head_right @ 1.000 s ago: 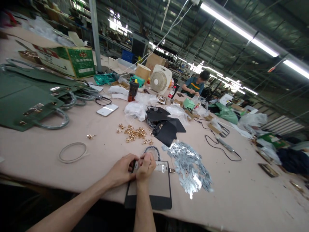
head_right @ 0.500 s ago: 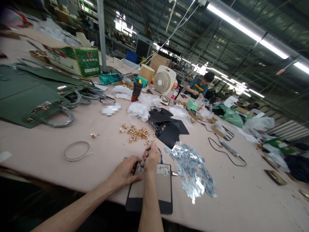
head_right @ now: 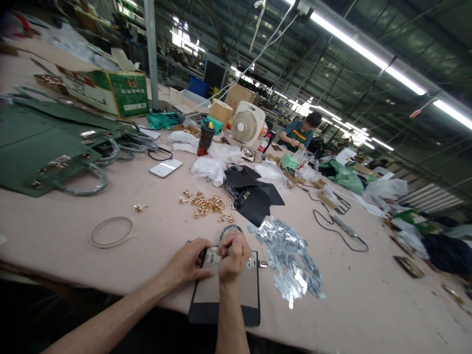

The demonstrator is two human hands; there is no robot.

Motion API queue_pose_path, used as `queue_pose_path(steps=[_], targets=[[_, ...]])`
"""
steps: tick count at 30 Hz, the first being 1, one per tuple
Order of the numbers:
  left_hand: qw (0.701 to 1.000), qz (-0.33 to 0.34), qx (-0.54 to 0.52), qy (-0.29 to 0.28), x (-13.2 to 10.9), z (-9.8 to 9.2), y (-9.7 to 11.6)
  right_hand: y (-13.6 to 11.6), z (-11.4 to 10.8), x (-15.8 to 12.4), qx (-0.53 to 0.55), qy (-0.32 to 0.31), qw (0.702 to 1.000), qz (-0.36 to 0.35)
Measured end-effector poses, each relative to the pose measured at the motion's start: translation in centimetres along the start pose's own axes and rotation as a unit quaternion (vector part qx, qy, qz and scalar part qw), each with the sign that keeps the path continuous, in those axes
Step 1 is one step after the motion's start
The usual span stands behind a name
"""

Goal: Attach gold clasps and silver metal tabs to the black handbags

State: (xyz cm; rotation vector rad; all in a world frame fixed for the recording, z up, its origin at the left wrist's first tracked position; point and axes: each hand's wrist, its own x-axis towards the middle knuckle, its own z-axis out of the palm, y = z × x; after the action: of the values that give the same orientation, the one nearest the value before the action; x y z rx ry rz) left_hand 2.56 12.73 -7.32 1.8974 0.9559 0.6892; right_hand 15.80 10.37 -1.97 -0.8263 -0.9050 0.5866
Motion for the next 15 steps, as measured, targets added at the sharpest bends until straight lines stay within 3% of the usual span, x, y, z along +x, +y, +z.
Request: queue_pose_path(steps=[3, 6, 9, 12, 15], targets=[[1.0, 0.006, -0.001, 0.002, 0.0, 0.0, 0.1, -0.1, 0.0, -0.4, 0.007, 0.001, 1.0, -0.029], [1.0, 0.015, 0.003, 0.001, 0.0, -0.3, 0.5, 2.0, -0.3, -1.3, -0.057, -0.02, 0.998, 0.033], [1.0, 0.021, 0.006, 0.003, 0.2, -0.4, 0.9, 3.6, -1.1, -1.8, -0.053, -0.006, 0.995, 0.081], [1.0, 0.022, -0.006, 0.005, 0.0, 0.1, 0.3, 2.8, -2.8, -2.5, -0.038, 0.002, 0.994, 0.1], [0.999, 0.029, -0.002, 0.028, 0.3, 1.1, -2.0, 1.1, -5.6, -3.4, -0.028, 0.022, 0.992, 0.12]])
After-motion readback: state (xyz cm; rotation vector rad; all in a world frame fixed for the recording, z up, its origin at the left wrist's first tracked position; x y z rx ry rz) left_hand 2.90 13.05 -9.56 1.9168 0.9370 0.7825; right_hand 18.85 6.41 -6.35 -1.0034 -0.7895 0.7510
